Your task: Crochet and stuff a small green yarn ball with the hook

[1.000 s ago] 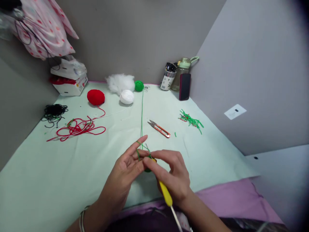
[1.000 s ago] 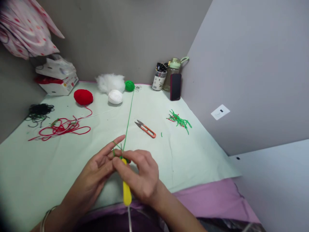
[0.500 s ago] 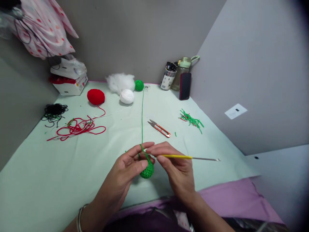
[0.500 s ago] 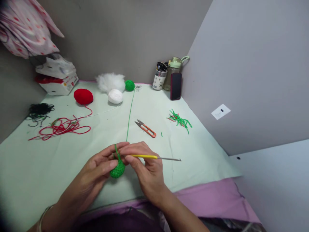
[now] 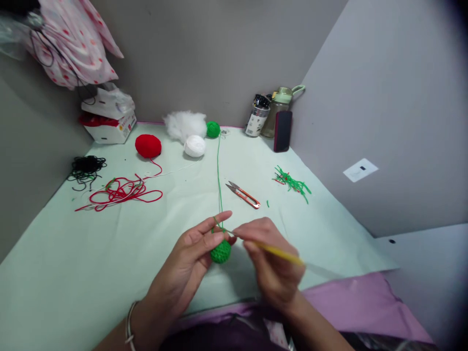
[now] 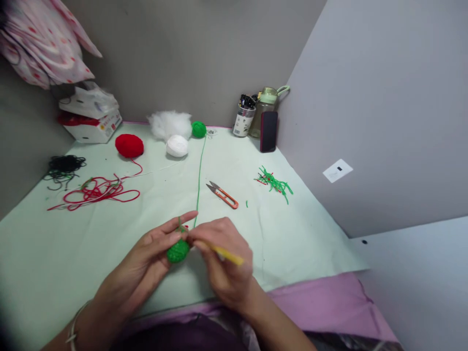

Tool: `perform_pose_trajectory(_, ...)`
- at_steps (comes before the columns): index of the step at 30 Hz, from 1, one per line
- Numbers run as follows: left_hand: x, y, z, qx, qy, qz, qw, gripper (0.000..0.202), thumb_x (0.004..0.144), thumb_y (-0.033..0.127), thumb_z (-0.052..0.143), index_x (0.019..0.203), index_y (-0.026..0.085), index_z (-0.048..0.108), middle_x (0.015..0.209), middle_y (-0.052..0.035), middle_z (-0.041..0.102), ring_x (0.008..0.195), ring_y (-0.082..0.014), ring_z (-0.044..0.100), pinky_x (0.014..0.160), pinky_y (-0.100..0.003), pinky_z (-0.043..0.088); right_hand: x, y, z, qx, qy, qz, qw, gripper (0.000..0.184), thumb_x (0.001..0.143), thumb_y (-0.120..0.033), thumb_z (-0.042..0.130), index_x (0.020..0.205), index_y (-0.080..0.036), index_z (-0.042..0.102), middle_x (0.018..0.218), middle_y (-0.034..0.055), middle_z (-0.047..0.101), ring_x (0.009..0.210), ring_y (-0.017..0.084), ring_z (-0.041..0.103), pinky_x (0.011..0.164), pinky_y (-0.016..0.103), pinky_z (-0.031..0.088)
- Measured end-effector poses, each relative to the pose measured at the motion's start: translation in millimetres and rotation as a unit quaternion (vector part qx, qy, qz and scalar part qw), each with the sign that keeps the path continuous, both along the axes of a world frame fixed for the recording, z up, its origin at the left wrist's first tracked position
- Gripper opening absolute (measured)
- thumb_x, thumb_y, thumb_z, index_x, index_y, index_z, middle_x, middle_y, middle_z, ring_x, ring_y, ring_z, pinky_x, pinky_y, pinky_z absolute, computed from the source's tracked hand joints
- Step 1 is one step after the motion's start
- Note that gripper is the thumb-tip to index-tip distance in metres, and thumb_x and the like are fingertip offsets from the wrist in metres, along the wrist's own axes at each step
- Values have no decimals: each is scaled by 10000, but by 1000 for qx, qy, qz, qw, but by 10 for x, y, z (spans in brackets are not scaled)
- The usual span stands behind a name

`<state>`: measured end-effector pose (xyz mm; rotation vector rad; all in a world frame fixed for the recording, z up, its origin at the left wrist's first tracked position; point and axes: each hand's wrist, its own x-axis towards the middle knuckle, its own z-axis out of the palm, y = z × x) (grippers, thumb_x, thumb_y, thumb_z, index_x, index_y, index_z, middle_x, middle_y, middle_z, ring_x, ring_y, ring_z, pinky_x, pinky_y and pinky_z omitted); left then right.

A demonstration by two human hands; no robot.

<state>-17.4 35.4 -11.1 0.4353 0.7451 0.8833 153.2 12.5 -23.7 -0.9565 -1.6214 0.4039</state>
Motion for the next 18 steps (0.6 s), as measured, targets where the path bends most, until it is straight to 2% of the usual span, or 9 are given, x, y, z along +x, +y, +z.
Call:
perform_pose_trajectory(2, -15, 6, 7, 23, 24, 14, 999, 402, 765, 270, 931, 1155, 218, 849, 831, -13, 724, 887, -159, 662, 901, -272, 466, 1, 25, 41, -49, 107, 8, 993, 207, 1037, -176, 613, 1083, -263, 795, 869, 45, 764, 790, 198, 704, 679, 339, 594)
perform_pose_trajectory(4, 1, -5, 7, 54, 42, 47, 997, 411, 766, 264, 941, 1166, 253, 846, 821, 12, 707, 852, -138, 635, 884, -264, 460, -23, 35, 55, -66, 121, 11, 990, 186, 1041, -205, 618, 1037, -257, 796, 846, 43, 752, 759, 192, 697, 647, 324, 584)
perform_pose_trajectory(7, 54, -34, -8, 69, 33, 75, 994, 505, 761, 263, 957, 1245, 297, 812, 828, 28, 707, 830, -123, 610, 867, -259, 460, -71, 7, 12, 10, -31, -13, 999, 271, 1009, -131, 634, 1157, -288, 798, 997, 73, 783, 905, 220, 737, 755, 360, 614)
perform_pose_trajectory(9, 65, -37, -21, 43, 5, 52, 998, 523, 764, 272, 956, 1265, 277, 805, 827, 17, 710, 846, -130, 622, 874, -260, 464, -72, -14, -24, 59, -95, -31, 993, 370, 985, -80, 639, 1240, -307, 781, 1084, 85, 786, 985, 235, 735, 817, 381, 611)
perform_pose_trajectory(10, 59, -31, -26, 28, -5, 35, 999, 507, 771, 277, 949, 1258, 257, 809, 816, 10, 705, 861, -136, 631, 876, -258, 464, -59, -16, -33, 59, -74, -36, 995, 372, 984, -70, 632, 1237, -298, 782, 1070, 83, 786, 972, 231, 728, 814, 379, 605)
perform_pose_trajectory(12, 27, -12, -29, 14, -6, 11, 1000, 430, 796, 276, 925, 1212, 221, 831, 794, 1, 686, 889, -146, 643, 887, -253, 461, -22, 4, -25, 7, 37, -21, 999, 299, 1004, -93, 620, 1154, -279, 799, 972, 60, 778, 885, 205, 704, 762, 349, 583)
perform_pose_trajectory(15, -13, 8, -19, 38, 12, 22, 999, 407, 767, 267, 936, 1164, 241, 852, 803, 1, 701, 861, -141, 638, 879, -252, 466, 5, 70, 18, -75, 190, 36, 978, 186, 1034, -203, 641, 1019, -273, 813, 874, 27, 760, 788, 174, 664, 675, 304, 549)
perform_pose_trajectory(18, -3, 4, -11, 62, 23, 34, 997, 484, 717, 276, 973, 1183, 302, 845, 854, -1, 760, 848, -135, 638, 851, -251, 472, -42, 117, 43, -104, 165, 82, 978, 168, 1028, -202, 666, 1043, -273, 816, 951, 34, 797, 897, 188, 715, 786, 330, 584)
